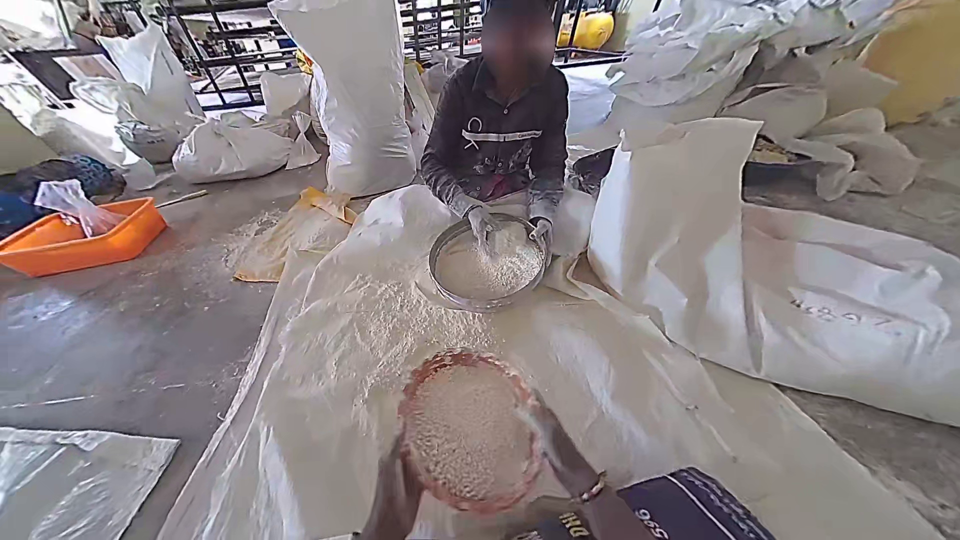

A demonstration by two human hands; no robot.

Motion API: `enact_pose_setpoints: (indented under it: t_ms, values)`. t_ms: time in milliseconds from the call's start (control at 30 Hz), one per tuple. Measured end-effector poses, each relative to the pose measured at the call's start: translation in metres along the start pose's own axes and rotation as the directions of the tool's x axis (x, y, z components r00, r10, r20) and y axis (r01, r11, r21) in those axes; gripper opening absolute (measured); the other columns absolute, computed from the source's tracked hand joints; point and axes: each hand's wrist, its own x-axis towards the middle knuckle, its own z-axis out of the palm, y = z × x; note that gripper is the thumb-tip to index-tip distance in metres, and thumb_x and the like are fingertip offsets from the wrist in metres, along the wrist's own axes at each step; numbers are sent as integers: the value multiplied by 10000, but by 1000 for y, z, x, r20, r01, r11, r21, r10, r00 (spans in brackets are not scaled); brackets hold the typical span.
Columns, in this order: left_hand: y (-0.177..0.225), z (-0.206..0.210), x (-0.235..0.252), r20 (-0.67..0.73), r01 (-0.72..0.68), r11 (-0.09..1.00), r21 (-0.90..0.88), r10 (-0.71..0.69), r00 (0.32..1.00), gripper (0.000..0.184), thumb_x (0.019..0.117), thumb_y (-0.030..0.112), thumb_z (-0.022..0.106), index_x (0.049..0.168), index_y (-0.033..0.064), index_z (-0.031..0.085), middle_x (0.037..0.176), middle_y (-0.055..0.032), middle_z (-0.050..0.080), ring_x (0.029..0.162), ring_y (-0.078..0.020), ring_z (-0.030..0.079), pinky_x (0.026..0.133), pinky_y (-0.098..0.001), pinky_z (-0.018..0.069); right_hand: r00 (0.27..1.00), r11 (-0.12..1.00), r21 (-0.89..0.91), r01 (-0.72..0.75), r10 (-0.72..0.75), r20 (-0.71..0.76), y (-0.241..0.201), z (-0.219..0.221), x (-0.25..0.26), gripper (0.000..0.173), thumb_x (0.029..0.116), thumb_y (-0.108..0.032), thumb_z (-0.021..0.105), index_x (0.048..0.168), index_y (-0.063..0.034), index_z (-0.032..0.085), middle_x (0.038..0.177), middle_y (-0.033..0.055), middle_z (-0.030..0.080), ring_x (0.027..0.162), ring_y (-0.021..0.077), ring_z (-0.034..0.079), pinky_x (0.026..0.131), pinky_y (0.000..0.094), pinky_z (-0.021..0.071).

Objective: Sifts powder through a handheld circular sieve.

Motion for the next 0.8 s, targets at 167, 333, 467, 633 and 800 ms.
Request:
enact_pose_setpoints:
  t_ms: [167, 333, 467, 633, 800]
  values:
    - [-3, -2, 8, -55, -12, 999, -40, 10, 998, 388, 1100, 261, 277, 1329, 59, 516, 1068, -59, 692, 928, -128, 690, 783, -337, 590, 994, 996, 44, -81, 77, 74, -4, 2, -12, 596, 1063, -197, 425, 1592, 15, 251, 1610, 239, 342, 1441, 269, 422, 1157, 415, 390]
    - [-2, 1, -3, 39, -31, 998, 54, 29, 999, 451, 1101, 264, 232, 1442, 14, 391, 1148, -76, 658, 984, -128, 666, 844, -347, 572, 999, 995, 89, -51, 52, -2, -4, -1, 0, 490, 1083, -170, 390, 1537, 16, 377, 1536, 223, 449, 1358, 244, 497, 1098, 406, 436]
    - [-2, 2, -1, -86, -93, 995, 29, 95, 992, 385, 1102, 235, 258, 1340, 32, 482, 1031, -35, 666, 884, -83, 664, 760, -301, 576, 997, 991, 117, -64, 59, 42, -8, -3, -11, 522, 1076, -183, 394, 1554, 17, 339, 1559, 217, 425, 1387, 228, 476, 1132, 385, 410]
    - [-3, 8, -12, -199, -105, 976, 192, 143, 970, 283, 1063, 141, 357, 1243, -18, 507, 967, -30, 639, 798, -17, 629, 717, -224, 550, 996, 998, 13, -69, 68, 66, -5, 10, -6, 536, 1078, -191, 439, 1553, 36, 335, 1557, 261, 414, 1404, 297, 460, 1135, 442, 402]
    - [4, 4, 0, -150, -176, 984, 19, 177, 973, 361, 1082, 230, 310, 1277, 30, 540, 1044, -57, 685, 914, -107, 680, 797, -337, 587, 999, 999, -7, -42, 42, 31, -16, 8, -11, 481, 1090, -141, 406, 1517, 79, 382, 1547, 282, 424, 1424, 303, 442, 1173, 415, 356]
